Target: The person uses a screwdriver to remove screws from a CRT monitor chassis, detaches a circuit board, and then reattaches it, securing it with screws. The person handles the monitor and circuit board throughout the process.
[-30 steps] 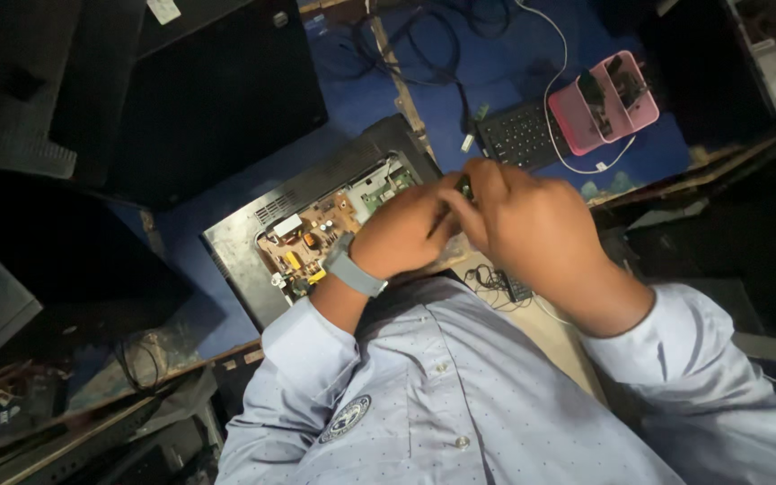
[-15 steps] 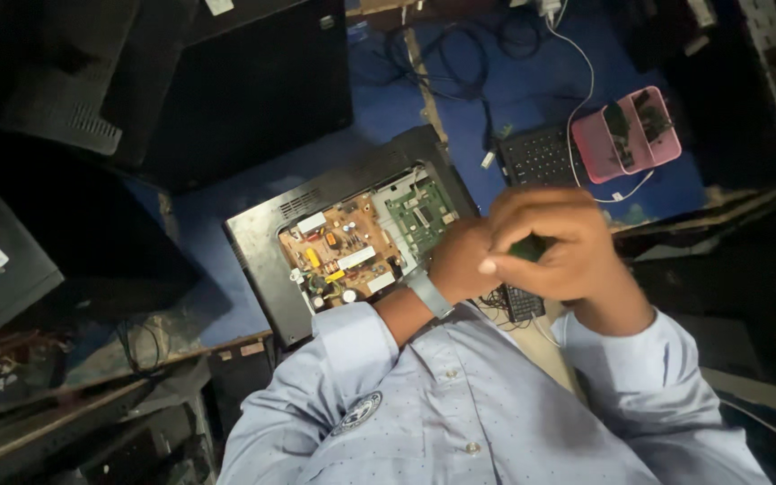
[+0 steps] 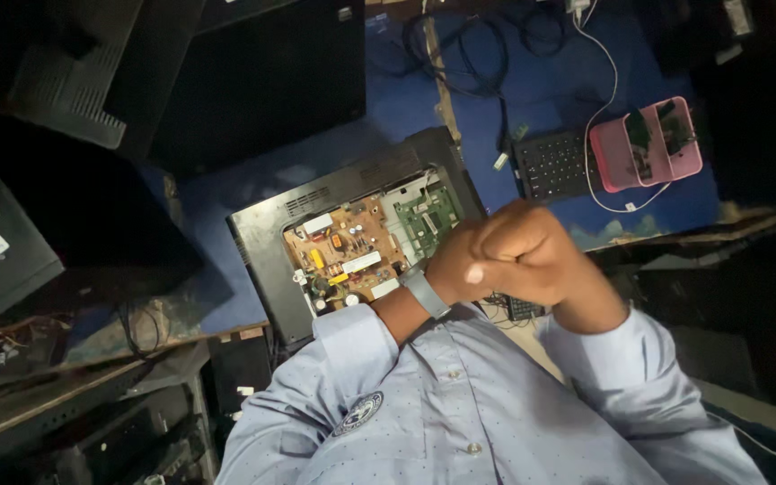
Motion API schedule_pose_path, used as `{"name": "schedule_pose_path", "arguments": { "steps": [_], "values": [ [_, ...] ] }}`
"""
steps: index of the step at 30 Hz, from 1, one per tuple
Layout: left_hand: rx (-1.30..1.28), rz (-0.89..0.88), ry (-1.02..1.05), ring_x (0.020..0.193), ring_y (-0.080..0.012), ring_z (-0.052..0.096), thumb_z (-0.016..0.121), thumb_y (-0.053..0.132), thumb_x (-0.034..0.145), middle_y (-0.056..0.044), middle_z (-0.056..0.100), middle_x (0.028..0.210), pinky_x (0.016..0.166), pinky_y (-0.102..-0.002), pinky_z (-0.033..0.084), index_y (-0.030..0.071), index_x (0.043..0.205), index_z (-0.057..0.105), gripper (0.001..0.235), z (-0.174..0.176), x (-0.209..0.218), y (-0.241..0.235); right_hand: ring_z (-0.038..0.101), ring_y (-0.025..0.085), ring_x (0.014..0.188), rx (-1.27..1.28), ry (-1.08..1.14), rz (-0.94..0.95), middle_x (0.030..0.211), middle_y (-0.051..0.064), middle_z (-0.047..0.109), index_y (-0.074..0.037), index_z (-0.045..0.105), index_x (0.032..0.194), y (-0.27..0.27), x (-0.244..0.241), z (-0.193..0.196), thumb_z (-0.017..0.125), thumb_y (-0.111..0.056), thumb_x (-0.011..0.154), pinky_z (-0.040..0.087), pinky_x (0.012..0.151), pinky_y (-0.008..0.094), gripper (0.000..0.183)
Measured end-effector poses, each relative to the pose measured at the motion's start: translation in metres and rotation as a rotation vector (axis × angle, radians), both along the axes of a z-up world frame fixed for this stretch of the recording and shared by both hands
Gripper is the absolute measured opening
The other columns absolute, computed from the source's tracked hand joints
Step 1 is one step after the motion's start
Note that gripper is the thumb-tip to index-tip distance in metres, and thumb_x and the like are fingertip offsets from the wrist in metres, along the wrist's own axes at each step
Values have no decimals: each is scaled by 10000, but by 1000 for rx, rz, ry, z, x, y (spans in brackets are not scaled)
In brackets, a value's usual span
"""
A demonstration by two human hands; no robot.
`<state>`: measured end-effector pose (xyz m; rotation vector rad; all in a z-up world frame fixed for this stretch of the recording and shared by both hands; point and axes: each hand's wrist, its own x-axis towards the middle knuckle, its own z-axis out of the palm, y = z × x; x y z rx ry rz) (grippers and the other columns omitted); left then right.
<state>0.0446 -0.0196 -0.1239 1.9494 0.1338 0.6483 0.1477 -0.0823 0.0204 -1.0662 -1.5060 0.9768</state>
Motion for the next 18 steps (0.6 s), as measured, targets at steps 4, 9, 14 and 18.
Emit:
{"name": "schedule_pose_path", "arguments": {
  "steps": [4, 9, 14, 18],
  "values": [
    [23, -45, -56, 772, -414, 676, 666, 225, 817, -154, 681, 825, 668, -478, 535, 73, 926, 638, 190, 3, -1, 2, 415, 163, 475, 94, 13, -232, 562, 48, 422, -55, 357, 582, -9, -15, 1, 676, -81, 970, 307, 503, 334, 503],
    [-112, -112, -14, 809, -403, 697, 638, 193, 840, -160, 684, 841, 678, -449, 534, 88, 934, 644, 141, 21, -13, 5, 603, 164, 613, 158, -100, -550, 708, 101, 622, 18, 571, 689, -16, -38, -2, 634, -86, 1020, 461, 572, 310, 352],
    [-150, -31, 71, 1011, -389, 693, 639, 216, 888, -178, 711, 1047, 840, -433, 551, 59, 1153, 643, 307, 65, -35, 5, 450, 123, 517, 165, -78, -746, 584, 44, 499, -5, 441, 601, -16, -51, -12, 643, -83, 1033, 343, 528, 303, 483],
    [-12, 83, 92, 1142, -377, 646, 658, 230, 912, -193, 646, 1219, 950, -422, 530, 15, 1285, 575, 439, 107, -66, 14, 510, 94, 509, 149, 40, -659, 584, 32, 558, -21, 482, 587, -24, -39, -12, 605, -114, 1039, 380, 497, 283, 477]
  ]
}}
